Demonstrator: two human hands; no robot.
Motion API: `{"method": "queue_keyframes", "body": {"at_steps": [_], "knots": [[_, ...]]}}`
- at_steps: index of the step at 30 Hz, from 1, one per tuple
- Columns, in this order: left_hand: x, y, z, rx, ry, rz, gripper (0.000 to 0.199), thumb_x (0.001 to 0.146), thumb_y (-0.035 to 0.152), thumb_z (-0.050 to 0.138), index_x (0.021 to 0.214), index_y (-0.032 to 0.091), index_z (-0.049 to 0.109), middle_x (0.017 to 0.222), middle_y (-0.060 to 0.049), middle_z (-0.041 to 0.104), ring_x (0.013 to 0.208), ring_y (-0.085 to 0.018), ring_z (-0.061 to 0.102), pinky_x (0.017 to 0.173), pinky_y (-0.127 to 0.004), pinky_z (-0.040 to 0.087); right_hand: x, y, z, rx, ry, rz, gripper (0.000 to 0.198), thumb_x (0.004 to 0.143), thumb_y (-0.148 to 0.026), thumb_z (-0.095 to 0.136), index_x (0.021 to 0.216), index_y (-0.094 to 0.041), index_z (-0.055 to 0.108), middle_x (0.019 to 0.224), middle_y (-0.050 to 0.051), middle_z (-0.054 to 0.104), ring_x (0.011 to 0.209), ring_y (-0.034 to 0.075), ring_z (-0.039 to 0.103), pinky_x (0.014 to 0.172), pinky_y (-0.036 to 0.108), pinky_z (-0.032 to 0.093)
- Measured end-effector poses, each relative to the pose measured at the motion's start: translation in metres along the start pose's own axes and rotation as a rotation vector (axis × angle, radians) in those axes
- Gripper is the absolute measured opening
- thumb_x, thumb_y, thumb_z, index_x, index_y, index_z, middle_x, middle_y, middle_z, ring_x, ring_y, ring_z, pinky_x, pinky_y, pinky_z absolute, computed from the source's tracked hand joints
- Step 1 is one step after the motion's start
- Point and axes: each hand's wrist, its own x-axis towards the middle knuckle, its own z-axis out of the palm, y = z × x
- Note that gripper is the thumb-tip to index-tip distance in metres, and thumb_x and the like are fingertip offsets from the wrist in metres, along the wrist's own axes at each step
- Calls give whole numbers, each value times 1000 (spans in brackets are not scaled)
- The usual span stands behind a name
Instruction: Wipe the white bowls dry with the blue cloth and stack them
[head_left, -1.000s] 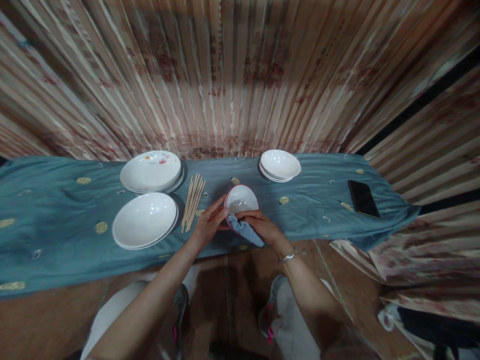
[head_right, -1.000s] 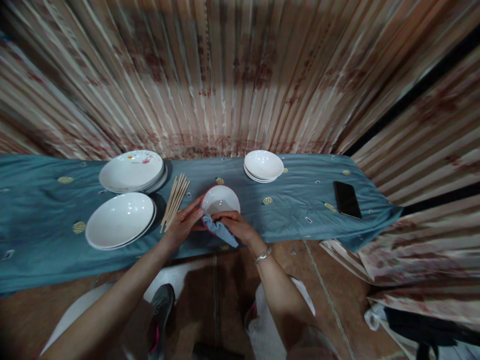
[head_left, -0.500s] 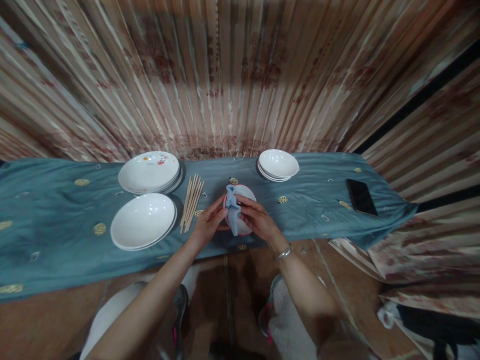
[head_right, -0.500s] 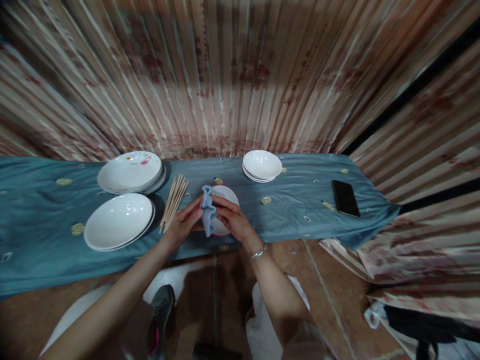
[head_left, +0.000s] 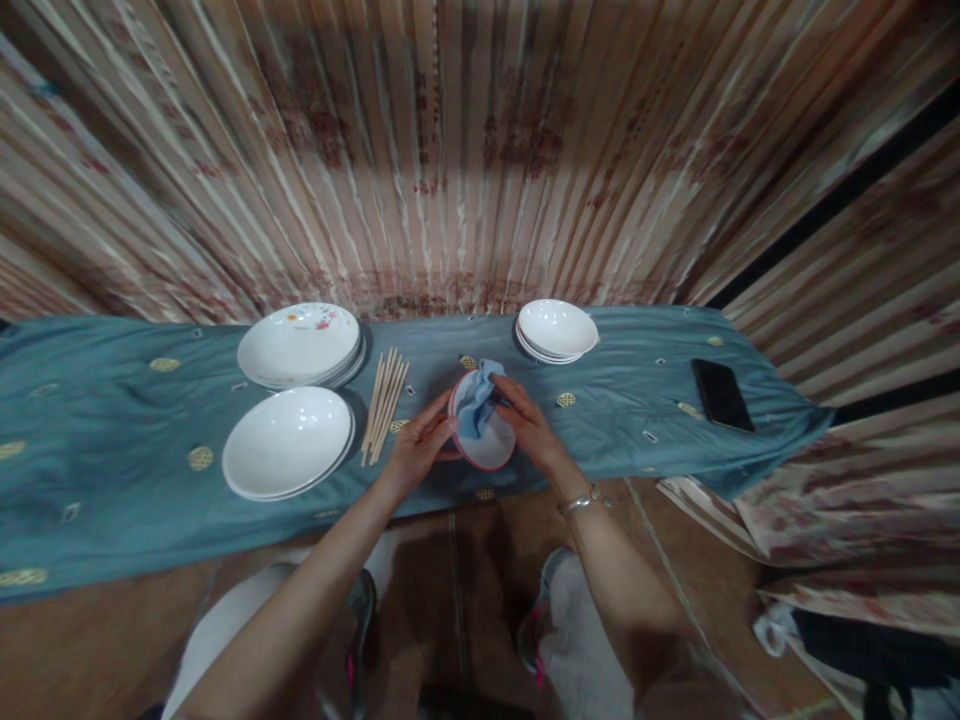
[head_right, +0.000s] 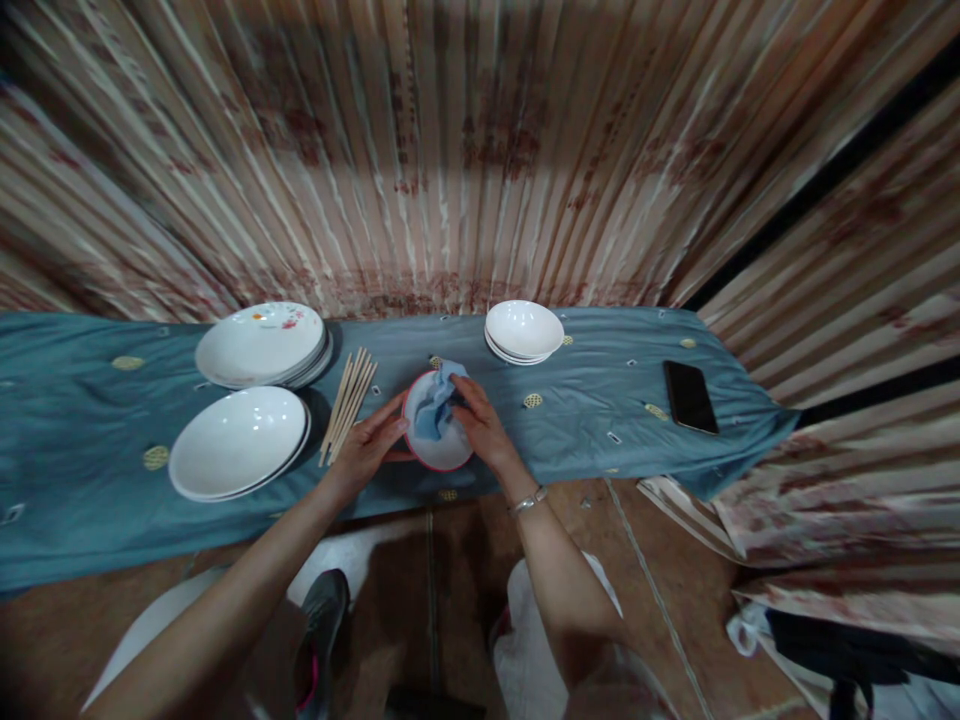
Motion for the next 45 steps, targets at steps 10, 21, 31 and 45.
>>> {"method": "queue_keyframes", "body": {"at_steps": [10,21,31,45], "knots": [[-2,4,2,-6,6,5,67,74,43,75,135,22,57,114,-8,71,102,-28,65,65,-33,63,-13,4,-5,-627,11,-46,54,84,-12,42,137,-18,54,144,12,50,135,23,45,118,44,31],[0,2,2,-6,7,9,69,72,44,76,134,22,58,115,-8,71,102,-28,66,63,-33,62,-25,-18,-7,-881,-134,-25,33,85,-8,45,104,-16,70,110,13,71,105,24,63,101,39,45],[0,1,2,-3,8,2,67,72,44,76,134,23,59,114,-8,71,100,-28,67,64,-33,62,-21,-20,-12,-727,-322,128,35,84,-13,45,96,-23,76,104,3,76,97,19,69,90,31,49],[-2,5,3,4,23,-11,63,75,36,73,134,22,58,99,-4,72,75,-17,66,62,-30,62,-22,-11,10,197,-298,308,28,73,-26,60,95,-19,76,86,-1,75,72,13,63,71,25,47]]}}
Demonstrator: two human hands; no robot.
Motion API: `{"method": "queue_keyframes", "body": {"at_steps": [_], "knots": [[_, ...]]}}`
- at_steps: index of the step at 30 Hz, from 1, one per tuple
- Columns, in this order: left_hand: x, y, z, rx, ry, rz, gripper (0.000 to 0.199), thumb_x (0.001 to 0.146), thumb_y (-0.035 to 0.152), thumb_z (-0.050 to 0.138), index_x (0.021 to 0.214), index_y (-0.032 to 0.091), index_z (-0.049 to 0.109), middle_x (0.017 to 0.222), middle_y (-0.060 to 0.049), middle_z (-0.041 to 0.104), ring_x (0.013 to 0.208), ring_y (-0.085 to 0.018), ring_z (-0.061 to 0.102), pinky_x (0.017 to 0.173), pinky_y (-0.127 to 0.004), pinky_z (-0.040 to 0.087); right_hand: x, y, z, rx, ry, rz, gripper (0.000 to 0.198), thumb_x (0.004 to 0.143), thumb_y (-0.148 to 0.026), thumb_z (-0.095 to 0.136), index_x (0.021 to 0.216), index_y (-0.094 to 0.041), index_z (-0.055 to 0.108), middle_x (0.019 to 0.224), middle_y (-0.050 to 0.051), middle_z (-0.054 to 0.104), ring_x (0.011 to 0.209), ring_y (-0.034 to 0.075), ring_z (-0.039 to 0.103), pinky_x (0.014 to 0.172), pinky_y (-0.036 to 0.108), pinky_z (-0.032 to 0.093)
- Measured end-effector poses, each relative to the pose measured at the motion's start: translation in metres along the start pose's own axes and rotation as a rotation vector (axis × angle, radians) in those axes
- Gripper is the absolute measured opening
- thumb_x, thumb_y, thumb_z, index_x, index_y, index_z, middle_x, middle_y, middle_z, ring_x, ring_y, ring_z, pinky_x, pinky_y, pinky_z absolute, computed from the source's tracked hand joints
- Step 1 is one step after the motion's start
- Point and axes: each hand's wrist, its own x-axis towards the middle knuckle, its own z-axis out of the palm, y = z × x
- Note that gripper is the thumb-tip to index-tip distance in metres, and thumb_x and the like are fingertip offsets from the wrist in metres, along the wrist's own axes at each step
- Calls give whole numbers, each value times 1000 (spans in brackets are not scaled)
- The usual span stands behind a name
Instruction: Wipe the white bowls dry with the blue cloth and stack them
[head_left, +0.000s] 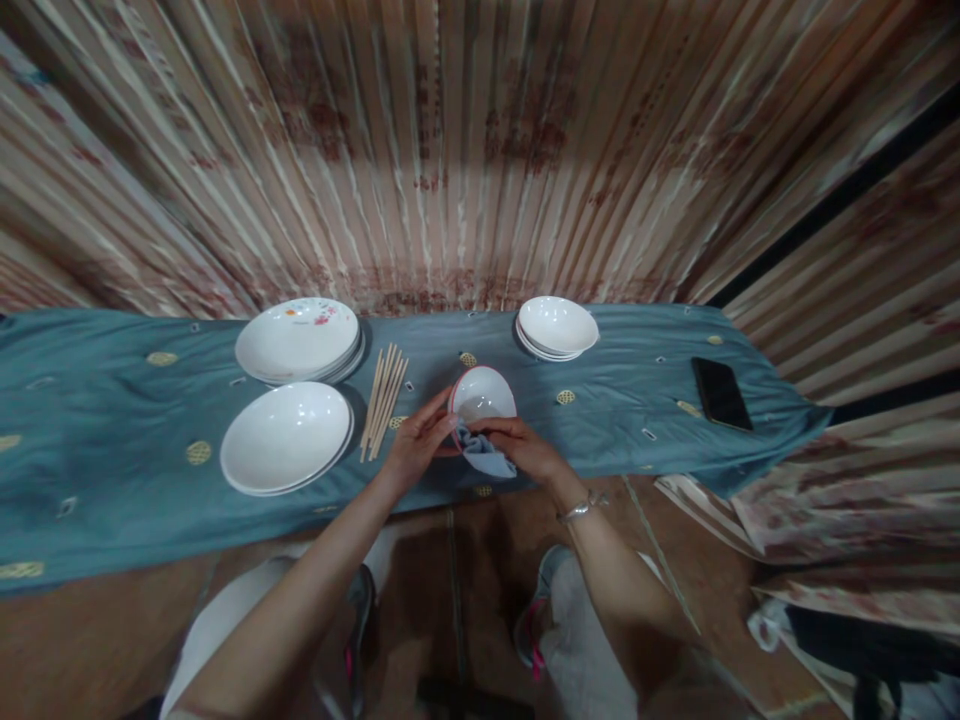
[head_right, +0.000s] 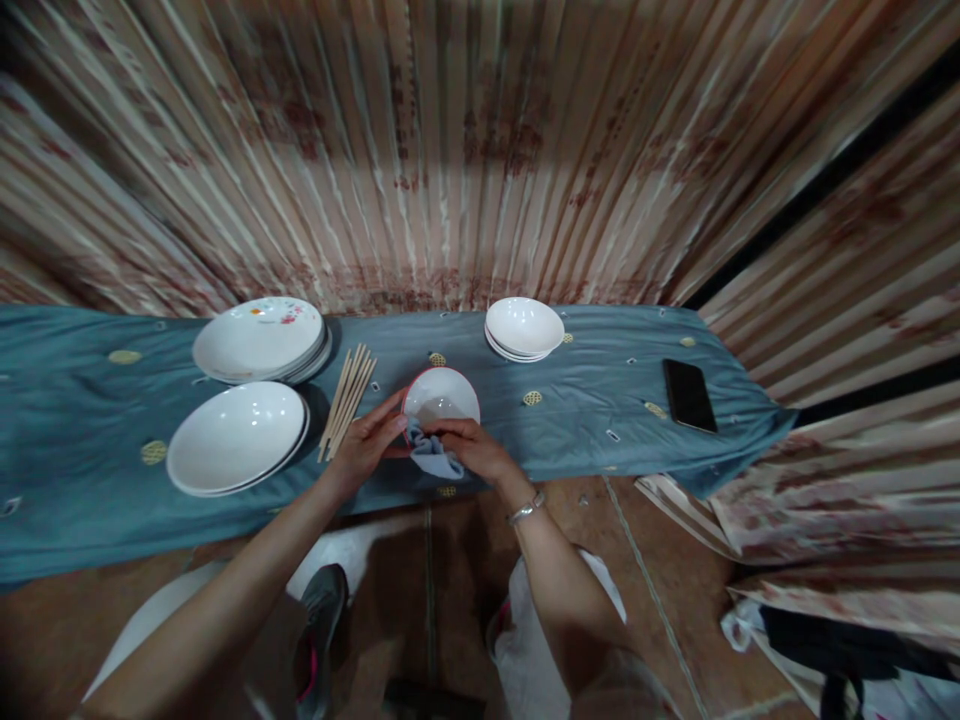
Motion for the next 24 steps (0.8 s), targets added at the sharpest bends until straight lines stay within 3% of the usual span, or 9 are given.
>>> {"method": "queue_keyframes", "body": {"at_steps": [5,11,16,19,24], "knots": [[2,-3,0,4,0,13,63,75,38,73,134,22,59,100,-4,72,85,-22,68,63,-32,62,2,3,11,305,91,78,35,66,-33,74,99,-23,75,97,1,76,78,15,66,73,28,50],[3,-6,-3,-29,-35,7,73,71,44,76,138,22,55,110,-6,71,97,-26,67,67,-35,63,4,1,21,332,128,-6,42,70,-28,68,111,-26,72,108,-1,74,99,19,66,90,34,50],[3,-5,-2,-30,-46,-2,69,74,40,75,138,24,54,111,-6,71,98,-26,67,67,-34,63,9,2,19,13,123,-220,50,77,-21,57,126,-31,63,139,-5,57,134,19,47,116,37,30],[3,-4,-1,-44,-42,-9,67,75,37,74,138,24,55,109,-6,72,99,-26,67,67,-34,63,13,8,14,-233,130,-302,53,82,-19,52,134,-30,56,147,-2,49,140,18,39,120,37,24],[3,-6,-2,-44,-20,0,67,73,37,76,136,23,57,103,-4,72,87,-21,68,65,-34,63,12,18,9,-609,221,-336,59,81,-10,47,139,-22,51,151,8,42,143,21,36,121,42,25]]}}
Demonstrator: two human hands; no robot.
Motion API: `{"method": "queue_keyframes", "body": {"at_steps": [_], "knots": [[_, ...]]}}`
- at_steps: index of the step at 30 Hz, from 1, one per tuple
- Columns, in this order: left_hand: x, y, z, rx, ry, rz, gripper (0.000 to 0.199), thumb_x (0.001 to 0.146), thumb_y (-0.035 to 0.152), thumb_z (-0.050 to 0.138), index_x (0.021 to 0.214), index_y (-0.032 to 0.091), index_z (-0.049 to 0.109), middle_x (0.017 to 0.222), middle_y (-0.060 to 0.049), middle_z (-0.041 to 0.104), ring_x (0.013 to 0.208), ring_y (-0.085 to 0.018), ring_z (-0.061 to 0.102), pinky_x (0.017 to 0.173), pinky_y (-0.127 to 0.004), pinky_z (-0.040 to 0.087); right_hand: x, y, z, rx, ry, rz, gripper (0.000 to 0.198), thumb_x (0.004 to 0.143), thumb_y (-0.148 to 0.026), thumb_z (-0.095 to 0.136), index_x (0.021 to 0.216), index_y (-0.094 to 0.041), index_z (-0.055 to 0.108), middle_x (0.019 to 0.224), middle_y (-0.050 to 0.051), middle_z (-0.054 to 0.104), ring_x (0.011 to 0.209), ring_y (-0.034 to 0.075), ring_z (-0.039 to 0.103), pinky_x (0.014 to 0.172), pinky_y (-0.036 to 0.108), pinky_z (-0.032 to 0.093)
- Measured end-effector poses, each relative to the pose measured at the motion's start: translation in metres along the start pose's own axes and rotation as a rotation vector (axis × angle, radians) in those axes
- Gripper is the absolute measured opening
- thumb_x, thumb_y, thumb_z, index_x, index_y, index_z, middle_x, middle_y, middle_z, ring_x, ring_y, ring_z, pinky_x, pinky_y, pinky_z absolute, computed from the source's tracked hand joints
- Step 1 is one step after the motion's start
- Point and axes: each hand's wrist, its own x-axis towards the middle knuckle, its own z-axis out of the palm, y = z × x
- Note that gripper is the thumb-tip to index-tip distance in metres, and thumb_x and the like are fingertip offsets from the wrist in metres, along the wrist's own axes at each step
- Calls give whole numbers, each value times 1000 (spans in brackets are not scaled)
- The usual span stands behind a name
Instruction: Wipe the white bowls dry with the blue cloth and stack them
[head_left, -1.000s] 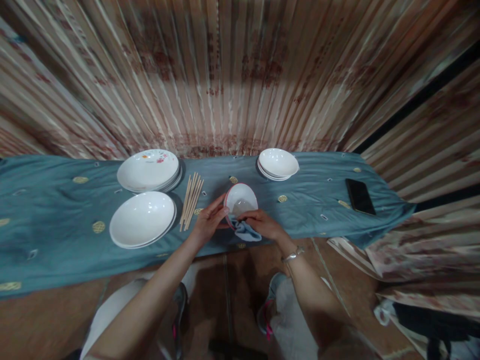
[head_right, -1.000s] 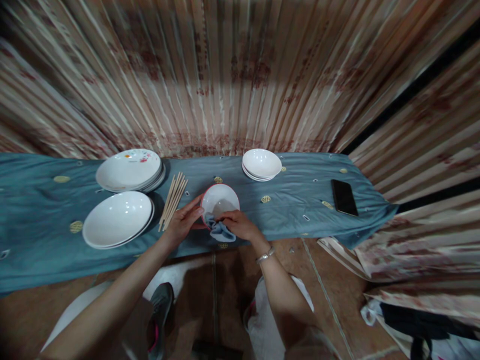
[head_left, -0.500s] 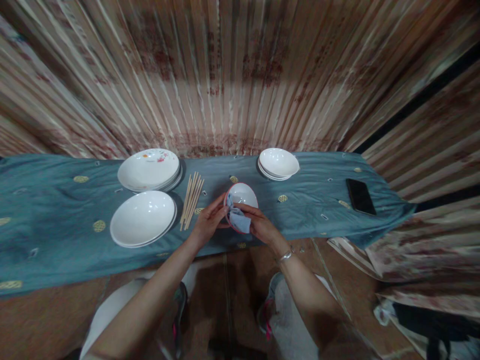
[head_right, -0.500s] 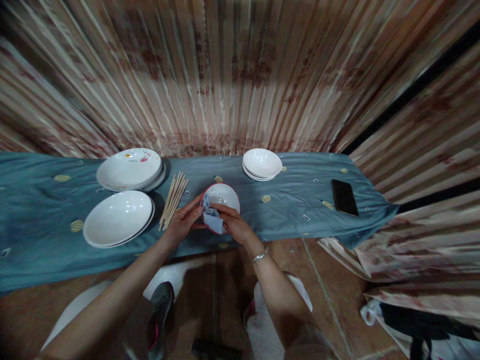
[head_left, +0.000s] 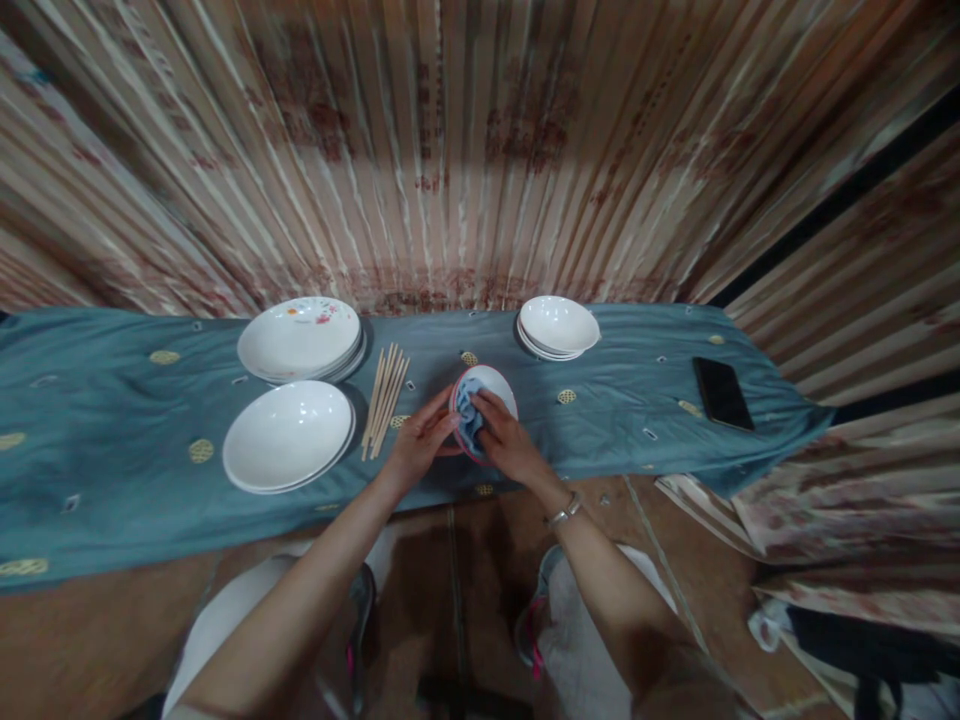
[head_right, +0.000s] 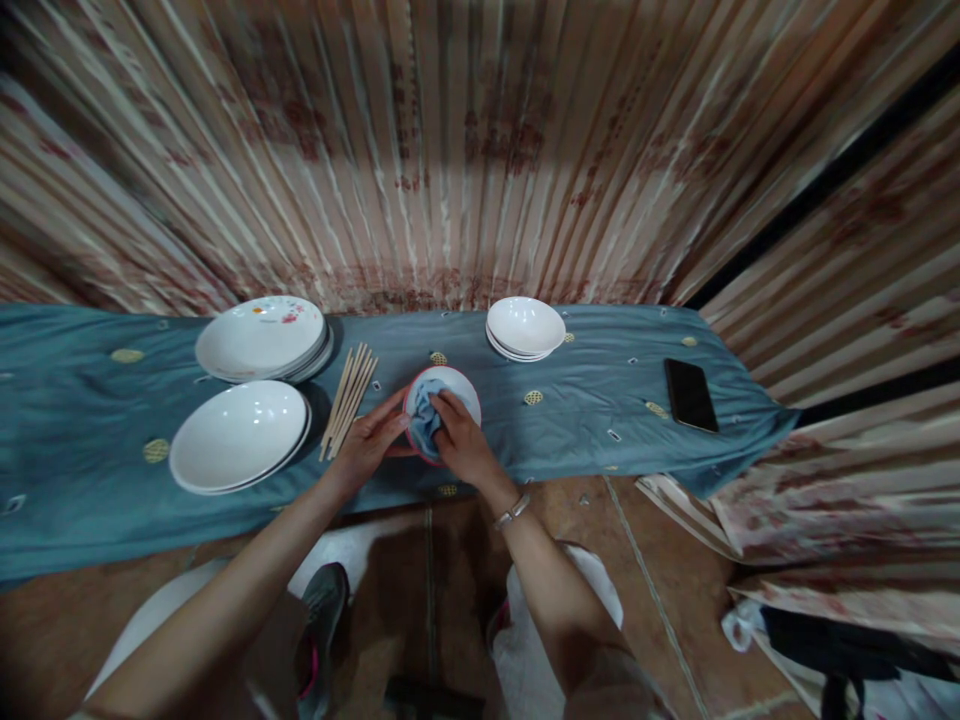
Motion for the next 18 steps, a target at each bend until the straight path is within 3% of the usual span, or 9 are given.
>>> {"method": "queue_keyframes", "body": {"at_steps": [9,18], "knots": [[2,-2,1,18,22,19,65,73,40,76,133,22,60,101,-5,72,89,-23,67,62,-32,63,-5,-8,-21,-287,-100,18,41,82,-7,44,118,-15,64,129,13,62,123,22,57,110,41,41],[1,0,2,52,-1,32,62,74,44,74,132,25,60,110,-6,72,96,-26,67,64,-34,63,-2,-14,-33,-86,-270,92,38,79,-7,48,103,-22,74,109,4,74,104,20,67,97,35,48]]}}
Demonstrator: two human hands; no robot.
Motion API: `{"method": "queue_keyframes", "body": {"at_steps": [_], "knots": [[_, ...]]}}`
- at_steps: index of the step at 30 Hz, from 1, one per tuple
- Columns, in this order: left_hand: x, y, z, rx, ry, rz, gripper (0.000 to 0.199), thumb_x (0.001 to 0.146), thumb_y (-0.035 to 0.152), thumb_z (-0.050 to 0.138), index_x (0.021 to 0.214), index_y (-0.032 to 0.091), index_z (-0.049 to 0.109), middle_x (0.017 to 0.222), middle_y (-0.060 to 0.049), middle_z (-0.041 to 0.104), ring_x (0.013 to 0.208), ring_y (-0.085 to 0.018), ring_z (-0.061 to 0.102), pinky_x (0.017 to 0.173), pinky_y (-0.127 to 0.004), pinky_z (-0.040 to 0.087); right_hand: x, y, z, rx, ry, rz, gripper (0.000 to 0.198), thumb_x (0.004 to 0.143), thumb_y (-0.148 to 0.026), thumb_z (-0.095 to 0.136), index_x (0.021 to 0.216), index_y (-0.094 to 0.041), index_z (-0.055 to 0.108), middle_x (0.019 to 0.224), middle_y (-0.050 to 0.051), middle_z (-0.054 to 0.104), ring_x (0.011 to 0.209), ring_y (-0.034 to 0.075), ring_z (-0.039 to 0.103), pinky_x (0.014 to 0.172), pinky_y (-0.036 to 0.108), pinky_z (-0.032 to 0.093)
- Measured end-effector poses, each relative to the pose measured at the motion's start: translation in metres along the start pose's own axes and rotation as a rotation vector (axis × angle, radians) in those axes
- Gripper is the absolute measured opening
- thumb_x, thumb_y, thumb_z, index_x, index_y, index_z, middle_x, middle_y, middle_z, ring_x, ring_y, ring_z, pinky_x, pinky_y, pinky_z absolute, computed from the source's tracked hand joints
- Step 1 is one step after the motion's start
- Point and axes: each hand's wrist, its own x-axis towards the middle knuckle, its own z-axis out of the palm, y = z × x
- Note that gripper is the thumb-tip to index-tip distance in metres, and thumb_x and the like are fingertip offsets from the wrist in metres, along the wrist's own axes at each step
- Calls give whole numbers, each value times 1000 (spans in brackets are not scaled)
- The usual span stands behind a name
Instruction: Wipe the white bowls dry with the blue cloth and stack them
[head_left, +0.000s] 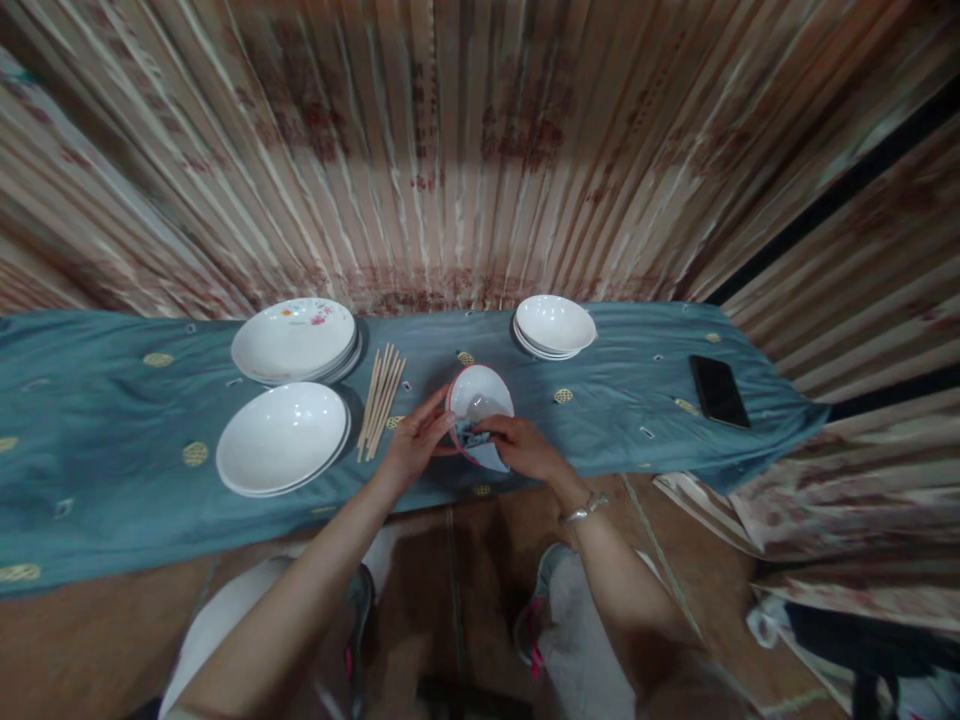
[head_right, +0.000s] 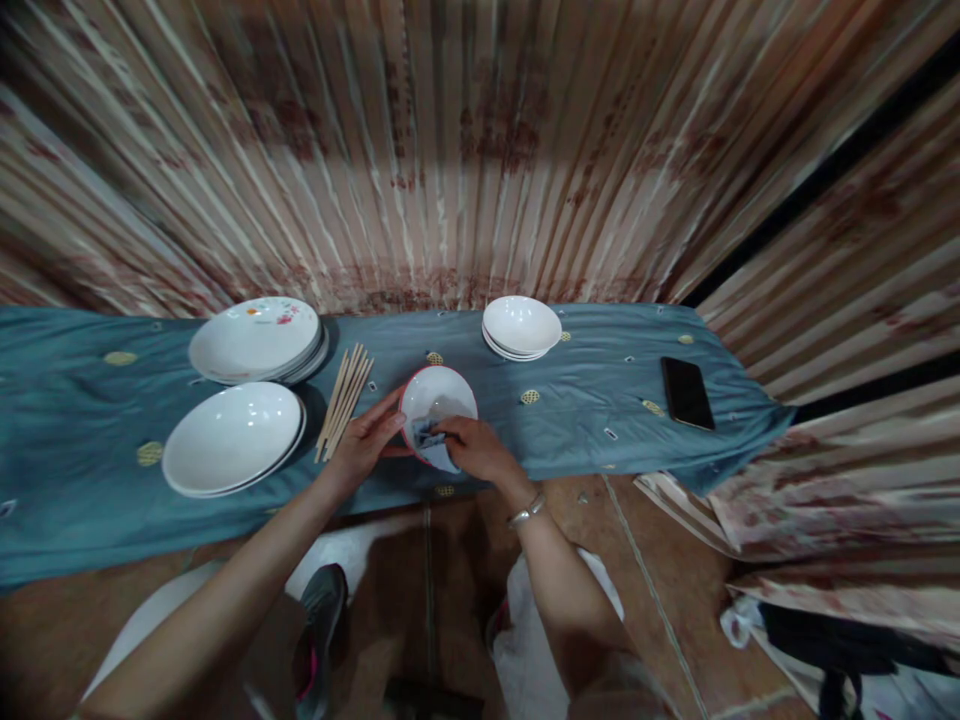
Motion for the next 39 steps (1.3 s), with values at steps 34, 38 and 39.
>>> {"method": "queue_keyframes", "body": {"at_steps": [34,38,39], "knots": [[3,4,5,10,56,-29,69,73,47,74,135,23,55,96,-7,71,79,-23,68,62,-37,61,-29,-30,-11,-38,-19,-20,23,79,-18,65,102,-18,70,92,2,72,79,17,63,74,27,47],[3,2,6,5,78,-32,76,74,46,75,142,23,48,102,-10,71,93,-29,67,63,-38,62,-38,-17,-10,-237,49,-87,32,78,-10,62,108,-20,69,112,7,71,104,23,63,94,37,48],[4,1,6,18,80,-30,79,76,46,73,145,23,44,106,-11,70,98,-30,66,64,-38,62,-40,-16,-7,-265,64,-107,33,79,-8,61,109,-20,68,113,7,71,106,23,63,95,38,48]]}}
